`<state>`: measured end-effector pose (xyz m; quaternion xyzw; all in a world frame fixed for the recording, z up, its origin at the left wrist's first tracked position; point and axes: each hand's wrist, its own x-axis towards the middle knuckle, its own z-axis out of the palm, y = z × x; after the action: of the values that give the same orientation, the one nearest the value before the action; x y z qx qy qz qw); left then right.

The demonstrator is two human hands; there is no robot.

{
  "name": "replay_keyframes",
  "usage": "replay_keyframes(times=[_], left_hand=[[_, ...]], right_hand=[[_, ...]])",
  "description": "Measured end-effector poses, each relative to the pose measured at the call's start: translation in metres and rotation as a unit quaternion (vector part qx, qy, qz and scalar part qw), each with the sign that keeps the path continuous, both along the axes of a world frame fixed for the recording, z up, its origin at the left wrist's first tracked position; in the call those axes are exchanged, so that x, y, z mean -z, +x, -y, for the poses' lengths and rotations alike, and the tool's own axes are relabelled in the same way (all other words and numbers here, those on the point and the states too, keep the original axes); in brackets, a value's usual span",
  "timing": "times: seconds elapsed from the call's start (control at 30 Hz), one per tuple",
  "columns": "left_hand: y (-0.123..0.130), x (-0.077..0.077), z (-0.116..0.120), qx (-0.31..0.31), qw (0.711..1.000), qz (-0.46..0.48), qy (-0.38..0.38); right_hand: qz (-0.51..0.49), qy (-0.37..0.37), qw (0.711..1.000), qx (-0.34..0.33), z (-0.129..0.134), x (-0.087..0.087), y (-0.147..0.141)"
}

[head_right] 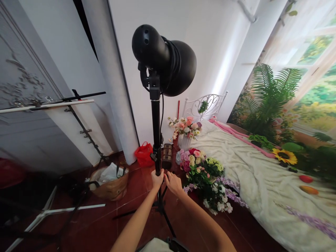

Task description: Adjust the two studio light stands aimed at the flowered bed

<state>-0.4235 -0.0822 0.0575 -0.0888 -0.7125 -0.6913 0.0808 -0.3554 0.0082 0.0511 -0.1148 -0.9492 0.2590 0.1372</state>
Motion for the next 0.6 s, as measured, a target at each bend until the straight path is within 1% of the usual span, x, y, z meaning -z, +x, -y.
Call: replay_keyframes(times=[0.03,0.1,0.17,0.23,0.4,0.5,0.6], left_hand=[[0.0,0.0,0.0,-0.002,1.0,0.001,0.002],[-0.001,0.0,-0.001,-0.004,1.0,0.004,0.004],[-0.001,0.0,-0.001,-0.002,1.0,0.005,0.005],[-0.001,-0.001,-0.001,-0.002,1.0,0.004,0.004],[-0.001,0.0,-0.001,-0.005,1.0,-0.004,-0.015],[-0.002,0.002,-0.001,-0.004,1.0,-0.007,-0.024],[-0.003,0.003,-0.001,-0.004,1.0,-0.004,-0.024]], right_hand=[[-0.008,0.04,0.999,-0.009,0.0,-0.001,0.0],[-0.014,0.094,0.995,-0.021,-0.002,-0.003,-0.003],[-0.011,0.131,0.991,-0.039,-0.005,-0.004,-0.01],[-0.005,0.152,0.987,-0.057,-0.008,-0.002,-0.016],[0.003,0.146,0.987,-0.066,-0.016,0.014,-0.028],[-0.001,0.124,0.99,-0.065,-0.017,0.025,-0.032],[0.011,0.098,0.994,-0.051,-0.016,0.03,-0.034]])
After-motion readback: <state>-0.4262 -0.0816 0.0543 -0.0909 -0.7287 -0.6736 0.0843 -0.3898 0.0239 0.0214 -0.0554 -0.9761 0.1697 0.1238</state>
